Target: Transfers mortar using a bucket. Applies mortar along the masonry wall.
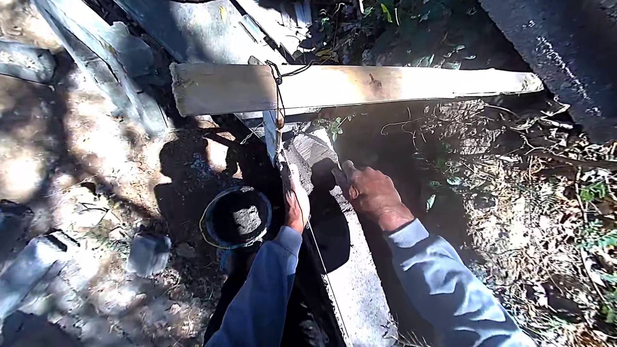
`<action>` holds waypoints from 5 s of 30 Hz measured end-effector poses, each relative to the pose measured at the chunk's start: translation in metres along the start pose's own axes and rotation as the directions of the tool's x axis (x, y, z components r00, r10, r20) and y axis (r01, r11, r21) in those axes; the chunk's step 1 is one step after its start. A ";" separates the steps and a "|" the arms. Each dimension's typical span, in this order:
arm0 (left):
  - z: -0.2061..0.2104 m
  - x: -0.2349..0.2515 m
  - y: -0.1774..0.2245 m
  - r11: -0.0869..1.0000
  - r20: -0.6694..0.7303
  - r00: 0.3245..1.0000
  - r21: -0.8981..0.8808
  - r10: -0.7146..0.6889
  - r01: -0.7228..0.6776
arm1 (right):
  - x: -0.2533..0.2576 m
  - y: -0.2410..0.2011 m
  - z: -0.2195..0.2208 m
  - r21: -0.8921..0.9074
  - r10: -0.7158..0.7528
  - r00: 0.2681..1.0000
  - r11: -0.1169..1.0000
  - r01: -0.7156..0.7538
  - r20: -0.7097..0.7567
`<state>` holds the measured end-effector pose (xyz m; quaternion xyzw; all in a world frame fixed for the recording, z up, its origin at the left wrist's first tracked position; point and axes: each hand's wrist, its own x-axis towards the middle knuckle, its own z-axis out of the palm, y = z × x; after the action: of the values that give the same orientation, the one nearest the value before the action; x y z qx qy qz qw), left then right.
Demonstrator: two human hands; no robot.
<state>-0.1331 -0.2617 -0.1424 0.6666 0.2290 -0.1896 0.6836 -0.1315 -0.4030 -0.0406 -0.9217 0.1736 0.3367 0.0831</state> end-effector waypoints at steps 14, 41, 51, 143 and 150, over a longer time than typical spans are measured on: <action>-0.001 -0.010 0.005 0.998 0.025 0.998 0.041 0.053 -0.054 | 0.028 0.001 0.017 -0.308 -0.399 0.809 0.908 0.284 -0.432; -0.011 -0.004 0.013 0.999 0.076 0.997 0.036 -0.011 0.008 | 0.039 0.059 -0.018 0.301 -0.253 0.959 0.931 0.207 0.124; -0.031 -0.005 -0.004 0.989 0.228 0.963 -0.080 0.142 -0.127 | 0.034 0.131 0.058 0.842 -0.172 0.862 0.368 -0.394 0.478; -0.319 -0.085 -0.008 0.997 -0.002 0.998 -0.050 0.062 -0.062 | -0.174 -0.186 0.172 0.835 -0.160 0.939 0.520 -0.182 0.305; -0.206 -0.080 0.009 0.970 0.088 0.967 -0.067 0.237 -0.232 | -0.274 -0.076 0.080 0.945 -0.042 0.996 0.323 -0.055 0.072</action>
<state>-0.2065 -0.0590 -0.0912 0.6598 0.1209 -0.1323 0.7297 -0.3458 -0.2391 0.0798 -0.6856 0.3372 0.2113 0.6096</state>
